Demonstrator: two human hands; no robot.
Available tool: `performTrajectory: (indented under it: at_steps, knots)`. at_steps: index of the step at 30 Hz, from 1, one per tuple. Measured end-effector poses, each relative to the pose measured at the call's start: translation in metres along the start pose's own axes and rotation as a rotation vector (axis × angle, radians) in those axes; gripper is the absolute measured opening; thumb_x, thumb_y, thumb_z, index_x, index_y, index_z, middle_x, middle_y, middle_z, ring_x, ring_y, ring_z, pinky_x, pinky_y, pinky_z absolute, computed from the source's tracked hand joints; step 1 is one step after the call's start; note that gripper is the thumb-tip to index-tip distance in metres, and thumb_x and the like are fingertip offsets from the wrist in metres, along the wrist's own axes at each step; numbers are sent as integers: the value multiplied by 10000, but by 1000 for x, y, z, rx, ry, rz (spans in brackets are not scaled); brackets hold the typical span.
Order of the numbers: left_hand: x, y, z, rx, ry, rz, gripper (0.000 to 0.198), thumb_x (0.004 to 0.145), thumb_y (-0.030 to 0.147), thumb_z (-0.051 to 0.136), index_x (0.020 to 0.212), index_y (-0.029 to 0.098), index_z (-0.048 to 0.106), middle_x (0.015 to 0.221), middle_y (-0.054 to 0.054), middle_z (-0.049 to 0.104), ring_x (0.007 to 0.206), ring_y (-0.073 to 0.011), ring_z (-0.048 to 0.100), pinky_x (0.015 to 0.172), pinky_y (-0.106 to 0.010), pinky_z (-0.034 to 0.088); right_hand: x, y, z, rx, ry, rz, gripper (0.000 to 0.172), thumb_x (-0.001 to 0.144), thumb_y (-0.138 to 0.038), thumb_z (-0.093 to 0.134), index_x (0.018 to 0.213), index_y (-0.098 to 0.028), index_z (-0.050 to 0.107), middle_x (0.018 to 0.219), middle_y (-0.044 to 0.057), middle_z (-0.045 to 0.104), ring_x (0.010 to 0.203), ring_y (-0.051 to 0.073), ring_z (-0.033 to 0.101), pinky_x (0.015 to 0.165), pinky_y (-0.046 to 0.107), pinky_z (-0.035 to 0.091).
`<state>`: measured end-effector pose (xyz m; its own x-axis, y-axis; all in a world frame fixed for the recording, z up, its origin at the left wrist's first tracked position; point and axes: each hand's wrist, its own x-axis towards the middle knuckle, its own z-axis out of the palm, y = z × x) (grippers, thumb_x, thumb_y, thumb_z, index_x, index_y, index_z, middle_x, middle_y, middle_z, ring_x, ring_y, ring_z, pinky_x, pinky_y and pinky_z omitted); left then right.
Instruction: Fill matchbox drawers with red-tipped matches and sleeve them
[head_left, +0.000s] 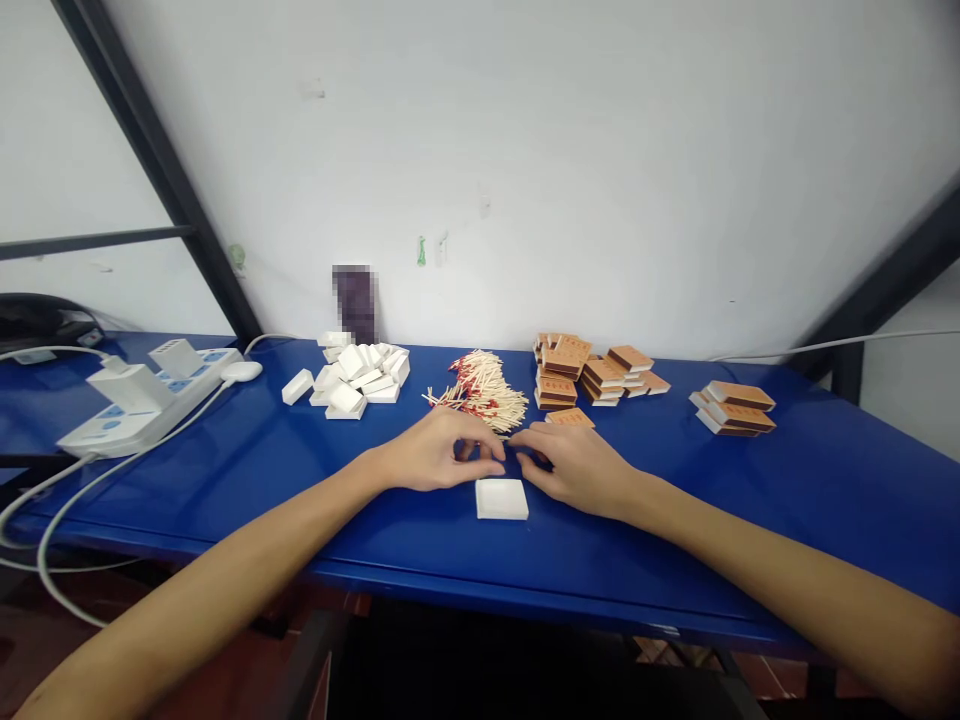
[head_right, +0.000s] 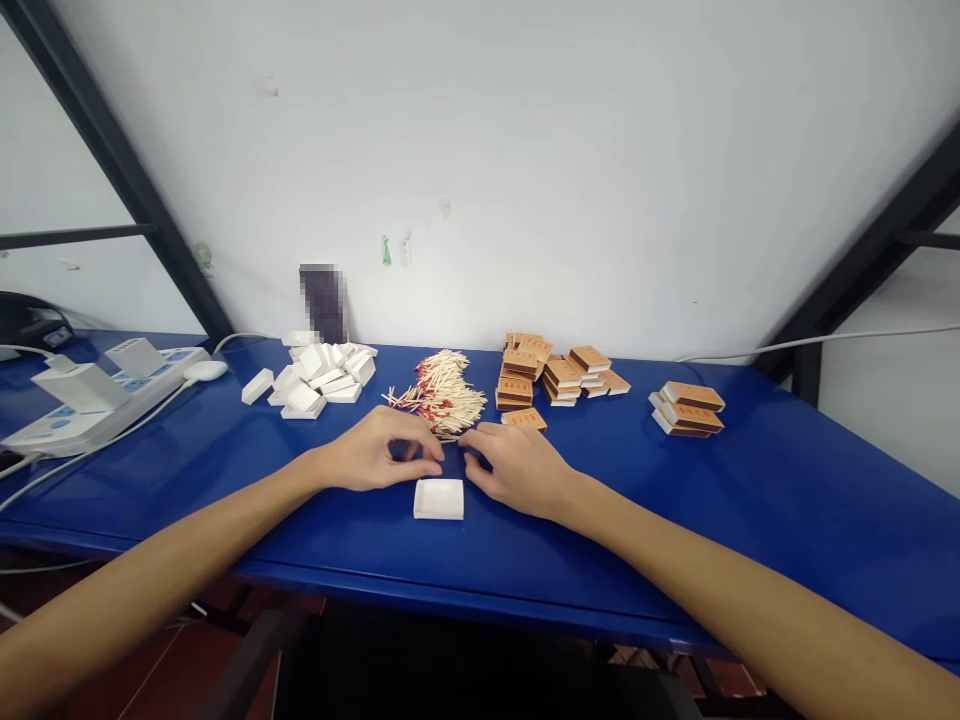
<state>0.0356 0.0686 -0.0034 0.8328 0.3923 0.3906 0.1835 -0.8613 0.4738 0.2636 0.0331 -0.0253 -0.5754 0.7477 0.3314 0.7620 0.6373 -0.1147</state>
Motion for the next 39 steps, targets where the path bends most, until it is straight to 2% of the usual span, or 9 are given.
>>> performTrajectory:
  at_steps: [4, 8, 11, 14, 17, 23, 29, 34, 39]
  knots:
    - [-5, -9, -15, 104, 79, 8, 157, 886, 313, 607, 873, 183, 695, 767, -14, 687, 619, -94, 570, 601, -224, 452, -2, 1, 2, 41, -28, -3, 300, 928, -212, 470, 1152, -171, 666, 865, 72, 694, 713, 182, 612, 657, 290, 419]
    - [-9, -20, -21, 319, 142, 12, 197, 807, 361, 658, 831, 167, 679, 635, 9, 613, 573, -110, 535, 587, -248, 421, -2, 2, 1, 67, -45, 0, 332, 929, -212, 468, 1203, -149, 644, 943, 97, 703, 775, 203, 634, 694, 309, 450]
    - [-10, -26, -21, 416, 67, -36, 178, 849, 332, 603, 853, 173, 685, 666, 7, 634, 595, -115, 555, 623, -254, 423, -2, 3, 1, 68, -45, 3, 334, 928, -217, 473, 1209, -148, 639, 926, 92, 704, 743, 195, 628, 688, 307, 454]
    - [-9, -29, -20, 417, -37, -90, 156, 868, 282, 576, 898, 182, 691, 729, 5, 657, 624, -113, 573, 628, -241, 420, -2, 4, 2, 55, -54, 7, 337, 930, -219, 467, 1209, -142, 639, 921, 95, 703, 734, 199, 624, 678, 312, 454]
    - [-8, -30, -19, 397, -67, -113, 148, 869, 256, 570, 914, 187, 693, 724, 11, 650, 620, -112, 572, 625, -238, 413, -2, 5, 3, 67, -56, 8, 345, 935, -225, 460, 1222, -144, 631, 981, 104, 703, 809, 216, 639, 718, 323, 462]
    - [-7, -30, -18, 380, -83, -130, 158, 879, 280, 577, 947, 197, 693, 684, 27, 625, 604, -110, 564, 642, -243, 406, -2, 6, 2, 99, -67, 14, 340, 928, -220, 465, 1222, -166, 626, 987, 96, 698, 761, 198, 625, 667, 306, 451]
    - [-6, -30, -18, 369, -100, -145, 179, 881, 281, 568, 986, 206, 692, 668, 33, 604, 598, -111, 558, 646, -247, 408, -1, 5, 1, 98, -68, 5, 359, 930, -214, 456, 1252, -174, 611, 1063, 105, 698, 896, 233, 643, 740, 334, 469]
    - [-7, -29, -16, 354, -95, -140, 171, 878, 268, 562, 974, 202, 688, 629, 40, 568, 564, -105, 523, 628, -243, 403, -1, 3, 0, 98, -84, 3, 356, 943, -215, 450, 1256, -174, 614, 1012, 96, 697, 817, 211, 632, 713, 320, 462]
    - [-7, -28, -15, 354, -105, -120, 177, 881, 254, 556, 994, 203, 684, 677, 25, 602, 615, -114, 560, 662, -245, 417, -1, 5, 0, 129, -70, -26, 341, 938, -198, 457, 1234, -183, 627, 1007, 89, 698, 847, 210, 640, 721, 314, 462]
